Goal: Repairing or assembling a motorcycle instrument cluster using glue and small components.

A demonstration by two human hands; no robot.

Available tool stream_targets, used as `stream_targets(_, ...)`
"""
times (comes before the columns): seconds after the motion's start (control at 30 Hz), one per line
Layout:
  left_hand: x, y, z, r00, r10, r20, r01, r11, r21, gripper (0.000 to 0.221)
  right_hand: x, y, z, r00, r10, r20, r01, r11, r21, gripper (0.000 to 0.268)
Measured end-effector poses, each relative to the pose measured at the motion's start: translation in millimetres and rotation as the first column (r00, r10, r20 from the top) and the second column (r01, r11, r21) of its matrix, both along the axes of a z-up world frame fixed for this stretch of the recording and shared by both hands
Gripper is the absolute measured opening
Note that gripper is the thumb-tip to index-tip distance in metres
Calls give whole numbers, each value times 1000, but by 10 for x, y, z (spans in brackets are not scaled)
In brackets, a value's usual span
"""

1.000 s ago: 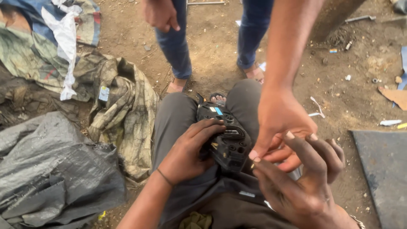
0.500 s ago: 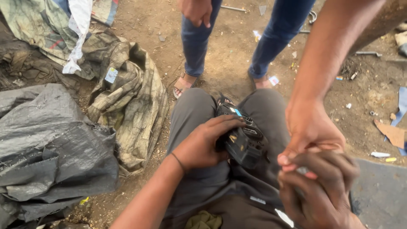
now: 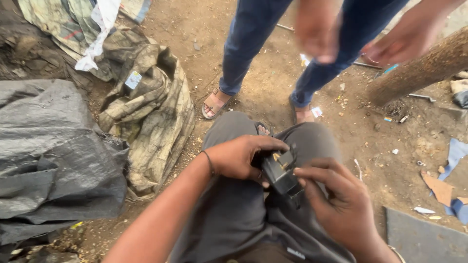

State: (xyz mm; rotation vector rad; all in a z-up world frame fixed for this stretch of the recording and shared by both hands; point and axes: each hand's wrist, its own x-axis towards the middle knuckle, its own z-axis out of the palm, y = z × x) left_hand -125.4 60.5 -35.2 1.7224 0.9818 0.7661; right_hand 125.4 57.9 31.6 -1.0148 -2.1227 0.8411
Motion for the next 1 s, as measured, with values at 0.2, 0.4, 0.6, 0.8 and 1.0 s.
stream_targets(0.2, -58, 60, -42, 974, -11, 228, 14, 1000, -13, 88, -33, 231, -119, 975, -54, -214, 12, 981, -195, 19)
stream_targets(0.4, 111, -436, 134, 920, 380, 96, -392, 889, 237, 87, -38, 298, -127, 976, -6, -217, -45, 973, -228, 19)
stream_targets(0.6, 440, -914, 260, 818, 545, 184, -575, 785, 229, 67, -125, 192, 111, 992, 64, 110, -86, 973, 216, 17)
stream_targets(0.8, 565, -854, 322, 785, 618, 39, -549, 664, 507, 59, -123, 186, 216, 971, 126, 201, -176, 951, 255, 17)
stream_targets(1.0, 575, -808, 216, 778, 628, 33, -513, 604, 610, 51, -99, 171, 211, 952, 172, 252, -240, 932, 273, 21)
